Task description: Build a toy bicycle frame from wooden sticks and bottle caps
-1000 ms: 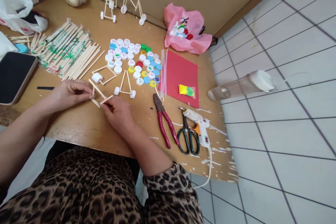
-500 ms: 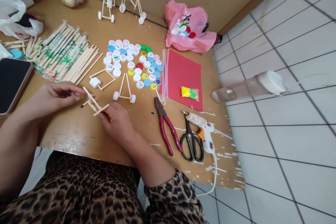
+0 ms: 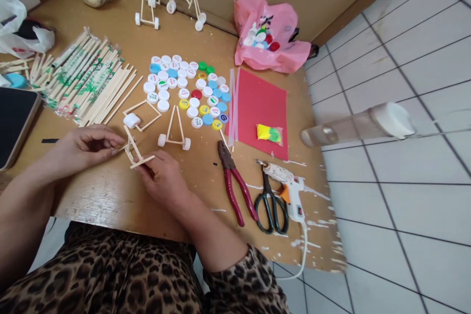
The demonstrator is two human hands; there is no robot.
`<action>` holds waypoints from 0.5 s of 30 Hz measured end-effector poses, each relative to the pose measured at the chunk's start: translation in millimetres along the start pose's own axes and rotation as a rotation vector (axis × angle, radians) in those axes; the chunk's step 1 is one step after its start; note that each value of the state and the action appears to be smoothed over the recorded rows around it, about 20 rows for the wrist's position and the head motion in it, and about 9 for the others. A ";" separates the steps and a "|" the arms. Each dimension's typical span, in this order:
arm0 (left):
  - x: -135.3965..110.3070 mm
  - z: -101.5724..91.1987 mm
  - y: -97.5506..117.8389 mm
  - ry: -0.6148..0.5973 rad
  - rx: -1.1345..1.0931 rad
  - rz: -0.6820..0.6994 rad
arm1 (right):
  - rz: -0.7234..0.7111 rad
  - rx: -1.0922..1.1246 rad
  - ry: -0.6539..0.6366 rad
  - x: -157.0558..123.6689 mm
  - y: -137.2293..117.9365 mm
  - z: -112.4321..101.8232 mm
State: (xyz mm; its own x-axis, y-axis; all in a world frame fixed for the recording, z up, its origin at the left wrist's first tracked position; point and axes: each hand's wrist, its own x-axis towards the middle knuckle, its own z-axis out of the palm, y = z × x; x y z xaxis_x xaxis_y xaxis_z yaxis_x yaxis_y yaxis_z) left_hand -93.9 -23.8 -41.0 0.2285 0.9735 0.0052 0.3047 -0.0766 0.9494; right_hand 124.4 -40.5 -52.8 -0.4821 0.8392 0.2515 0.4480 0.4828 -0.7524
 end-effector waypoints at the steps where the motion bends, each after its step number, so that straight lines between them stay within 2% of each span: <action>1: 0.4 1.3 0.7 0.000 0.000 0.011 | -0.002 0.003 0.000 0.3 0.1 0.2; 8: 5.1 10.8 -1.9 0.006 -0.048 0.120 | -0.031 -0.046 -0.003 0.2 1.4 0.7; 15: 7.3 10.6 -5.5 0.005 -0.043 0.142 | -0.013 -0.074 -0.020 1.1 1.1 0.6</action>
State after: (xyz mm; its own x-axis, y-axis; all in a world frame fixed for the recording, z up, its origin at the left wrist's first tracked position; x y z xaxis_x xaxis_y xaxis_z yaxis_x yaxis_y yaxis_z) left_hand -84.0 -18.6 -49.5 0.2621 0.9546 0.1415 0.2295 -0.2040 0.9517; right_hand 123.9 -39.2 -53.7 -0.5025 0.8281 0.2484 0.4955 0.5113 -0.7021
